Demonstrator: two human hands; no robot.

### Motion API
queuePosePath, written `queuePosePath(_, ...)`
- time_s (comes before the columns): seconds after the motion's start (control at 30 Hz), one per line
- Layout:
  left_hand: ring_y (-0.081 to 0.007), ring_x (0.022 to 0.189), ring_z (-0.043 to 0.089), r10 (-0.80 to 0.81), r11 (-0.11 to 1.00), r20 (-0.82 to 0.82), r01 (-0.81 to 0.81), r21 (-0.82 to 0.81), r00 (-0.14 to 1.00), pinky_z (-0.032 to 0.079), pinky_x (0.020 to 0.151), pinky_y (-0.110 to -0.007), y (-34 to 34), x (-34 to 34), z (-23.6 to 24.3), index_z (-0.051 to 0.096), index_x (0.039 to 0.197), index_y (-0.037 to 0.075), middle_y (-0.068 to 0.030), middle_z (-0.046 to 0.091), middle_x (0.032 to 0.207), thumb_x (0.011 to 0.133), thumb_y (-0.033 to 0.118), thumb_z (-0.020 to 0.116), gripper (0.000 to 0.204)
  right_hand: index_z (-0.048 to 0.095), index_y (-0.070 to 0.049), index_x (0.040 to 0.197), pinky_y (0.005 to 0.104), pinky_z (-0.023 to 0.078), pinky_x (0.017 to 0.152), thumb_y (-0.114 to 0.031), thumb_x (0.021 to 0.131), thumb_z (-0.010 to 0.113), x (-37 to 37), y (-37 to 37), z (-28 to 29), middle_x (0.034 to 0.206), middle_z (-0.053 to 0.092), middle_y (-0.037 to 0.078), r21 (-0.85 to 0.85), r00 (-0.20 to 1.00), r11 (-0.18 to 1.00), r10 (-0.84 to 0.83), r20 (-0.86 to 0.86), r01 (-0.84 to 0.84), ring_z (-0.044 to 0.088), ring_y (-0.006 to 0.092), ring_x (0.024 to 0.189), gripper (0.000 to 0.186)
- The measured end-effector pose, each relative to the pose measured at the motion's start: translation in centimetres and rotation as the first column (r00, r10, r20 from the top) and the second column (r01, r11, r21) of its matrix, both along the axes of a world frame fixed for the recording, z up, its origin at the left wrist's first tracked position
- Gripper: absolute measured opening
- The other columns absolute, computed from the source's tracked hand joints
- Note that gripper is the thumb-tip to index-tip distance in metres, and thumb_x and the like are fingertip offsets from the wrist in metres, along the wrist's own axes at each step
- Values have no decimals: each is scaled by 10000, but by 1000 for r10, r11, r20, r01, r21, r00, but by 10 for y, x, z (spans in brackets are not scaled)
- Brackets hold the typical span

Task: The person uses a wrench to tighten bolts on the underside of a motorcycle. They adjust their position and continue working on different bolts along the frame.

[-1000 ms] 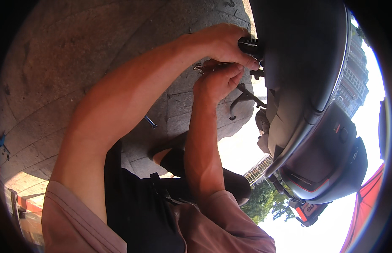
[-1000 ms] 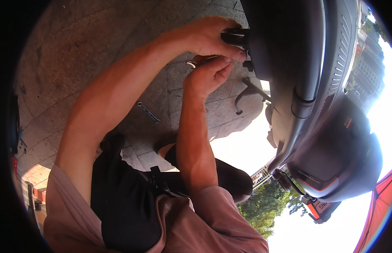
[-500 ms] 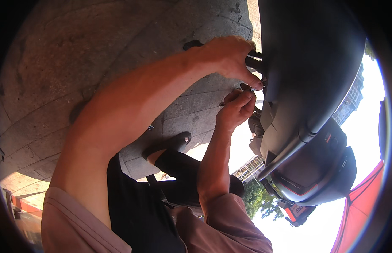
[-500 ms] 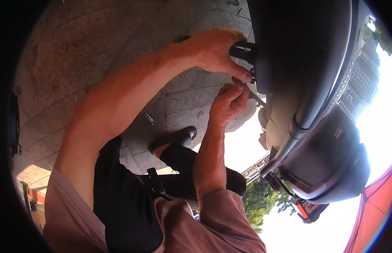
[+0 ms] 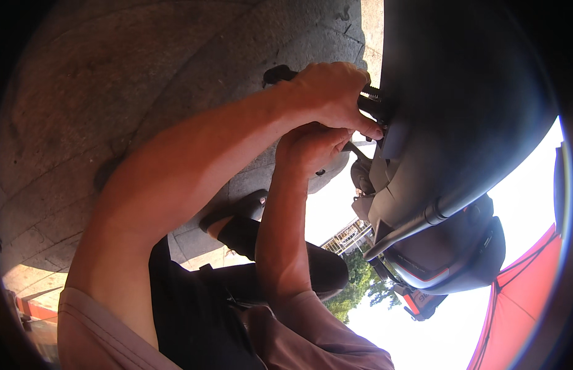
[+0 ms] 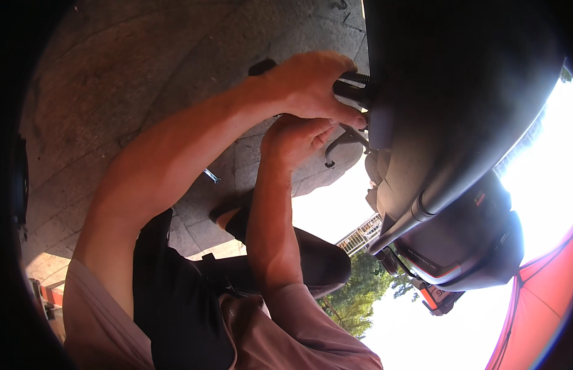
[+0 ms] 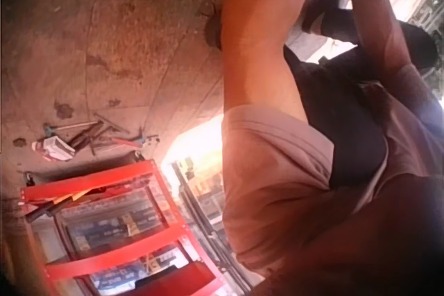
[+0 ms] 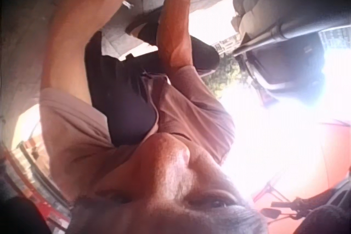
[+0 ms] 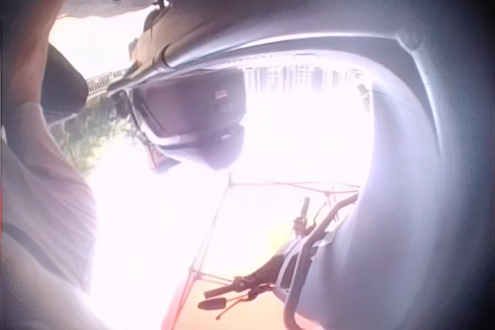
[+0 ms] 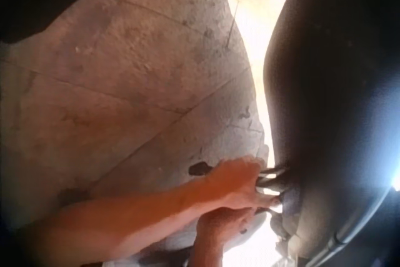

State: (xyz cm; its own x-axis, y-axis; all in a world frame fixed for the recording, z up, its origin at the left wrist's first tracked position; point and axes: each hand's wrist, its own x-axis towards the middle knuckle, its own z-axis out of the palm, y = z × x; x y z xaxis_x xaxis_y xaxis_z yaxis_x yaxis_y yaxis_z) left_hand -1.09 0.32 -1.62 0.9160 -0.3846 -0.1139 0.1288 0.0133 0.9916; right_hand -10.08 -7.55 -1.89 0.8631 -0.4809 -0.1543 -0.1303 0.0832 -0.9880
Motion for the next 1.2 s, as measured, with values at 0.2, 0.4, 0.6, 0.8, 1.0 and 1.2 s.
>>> queuePosePath(0.2,-355,913,638,-13,998,-14,12,-70,1000,497,804,-420,3,2,-5,647,975,-16,-207,635,947,619,482,799,631,409,-96,1316,391,451,984,-419,1013,385,3,4,3,1261,511,108,-5,999,1000,24,-48,-24,528,256,1168,443)
queuePosePath(0.4,-340,931,637,-38,998,-50,35,-60,998,495,811,-411,2,3,-2,649,1012,-7,-191,638,962,621,441,810,616,506,-69,1067,354,470,724,-445,1016,298,0,-13,14,930,573,75,-101,995,995,15,-101,-25,569,200,834,433)
queuePosePath(0.6,-340,931,636,-82,992,-62,75,-106,995,495,814,-406,4,3,-5,645,1025,-5,-183,635,975,618,409,815,605,509,-82,954,322,422,604,-450,1005,328,-7,-21,13,777,545,37,-11,987,988,152,-61,-152,515,161,678,413)
queuePosePath(0.8,-342,927,636,-65,994,-32,62,-93,997,496,811,-400,3,4,-6,639,1028,-10,-181,635,990,616,374,819,592,509,-81,1132,329,470,657,-461,982,411,3,-17,7,934,586,56,-83,996,997,-5,-90,-2,588,181,818,420)
queuePosePath(1.0,-336,890,643,-37,996,-25,35,-77,999,502,792,-395,0,3,-6,638,1000,-12,-172,648,940,621,362,818,561,496,-80,1151,304,463,630,-432,1002,389,8,-8,5,958,587,62,-52,996,997,-54,-73,50,585,177,809,397)
queuePosePath(1.2,-321,875,646,-47,998,-26,46,-31,999,504,779,-396,0,2,-4,638,988,1,-164,650,920,620,395,825,571,482,-86,857,235,283,452,-406,1024,377,-4,-56,70,570,450,-18,-644,897,681,44,-439,-348,371,81,467,376)
